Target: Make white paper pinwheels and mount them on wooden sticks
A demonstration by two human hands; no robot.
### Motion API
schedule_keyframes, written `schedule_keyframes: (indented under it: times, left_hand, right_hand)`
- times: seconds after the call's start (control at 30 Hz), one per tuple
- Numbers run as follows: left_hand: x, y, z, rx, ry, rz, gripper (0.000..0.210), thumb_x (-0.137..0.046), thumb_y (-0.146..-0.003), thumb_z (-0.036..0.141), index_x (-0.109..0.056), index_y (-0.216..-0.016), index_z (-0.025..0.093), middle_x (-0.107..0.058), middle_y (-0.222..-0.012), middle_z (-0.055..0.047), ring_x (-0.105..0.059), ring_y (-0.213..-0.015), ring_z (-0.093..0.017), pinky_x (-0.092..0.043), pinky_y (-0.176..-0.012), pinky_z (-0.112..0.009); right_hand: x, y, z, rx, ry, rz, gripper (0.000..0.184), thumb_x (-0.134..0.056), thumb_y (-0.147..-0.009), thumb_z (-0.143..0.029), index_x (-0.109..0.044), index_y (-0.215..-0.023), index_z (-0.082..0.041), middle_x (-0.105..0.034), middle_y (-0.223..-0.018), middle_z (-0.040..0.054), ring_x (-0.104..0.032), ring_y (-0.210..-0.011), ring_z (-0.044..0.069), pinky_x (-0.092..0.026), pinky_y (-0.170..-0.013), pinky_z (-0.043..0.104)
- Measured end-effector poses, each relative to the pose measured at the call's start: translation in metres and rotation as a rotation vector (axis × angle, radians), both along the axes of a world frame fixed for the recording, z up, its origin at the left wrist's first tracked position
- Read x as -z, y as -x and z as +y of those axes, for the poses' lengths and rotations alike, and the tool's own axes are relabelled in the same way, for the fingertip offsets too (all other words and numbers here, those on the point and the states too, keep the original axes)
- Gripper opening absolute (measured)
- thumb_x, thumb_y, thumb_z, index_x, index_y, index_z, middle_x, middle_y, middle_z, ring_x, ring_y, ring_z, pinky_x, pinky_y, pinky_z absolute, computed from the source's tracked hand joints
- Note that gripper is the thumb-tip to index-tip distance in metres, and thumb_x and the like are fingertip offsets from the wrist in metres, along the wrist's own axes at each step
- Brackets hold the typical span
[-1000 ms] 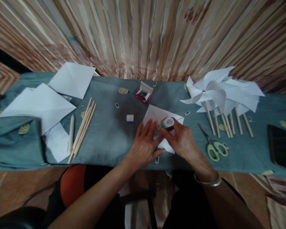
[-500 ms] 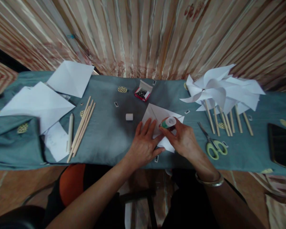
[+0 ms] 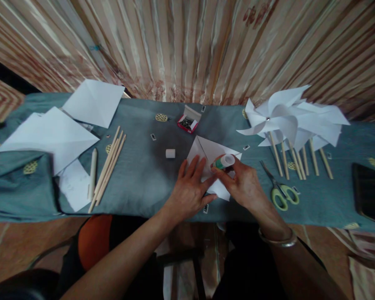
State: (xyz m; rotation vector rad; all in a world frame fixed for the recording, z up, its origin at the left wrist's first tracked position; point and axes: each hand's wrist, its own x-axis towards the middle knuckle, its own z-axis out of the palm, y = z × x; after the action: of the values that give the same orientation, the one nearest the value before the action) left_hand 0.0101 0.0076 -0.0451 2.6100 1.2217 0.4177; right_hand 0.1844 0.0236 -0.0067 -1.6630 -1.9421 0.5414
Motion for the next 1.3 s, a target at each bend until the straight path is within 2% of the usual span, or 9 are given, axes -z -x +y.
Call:
schedule_keyframes:
  times: [0.83,1.3]
  left_hand:
    - [-0.0001,0.0003,0.0003,-0.002,0.025,-0.018,0.057,-0.044,-0.088,0.061,-0.051,-0.135,0.028,-0.031,-0.154,-0.014,-0.021,-0.144,-0.039,-0.022,-0.111,-0.063]
    - [-0.0033,0.0002,0.0002,-0.006,0.055,-0.038,0.057,-0.049,-0.087,0.059,-0.053,-0.133,0.027,-0.034,-0.152,-0.016,-0.022,-0.143,-0.040,-0.021,-0.111,-0.063]
  right_hand:
    - [0.0007,-0.0058,0.0018,0.042,0.005,0.033,0.024,-0.057,-0.085,-0.042,-0.063,-0.087,-0.019,-0.069,-0.073,0.0046,-0.063,-0.060,0.019,-0.044,-0.056,0.028]
    - [0.0081,-0.0065,0.0047,0.072,-0.012,0.052,0.027,-0.056,-0.086,-0.045,-0.062,-0.091,-0.019,-0.068,-0.074,0.0042,-0.062,-0.060,0.019,-0.045,-0.056,0.028]
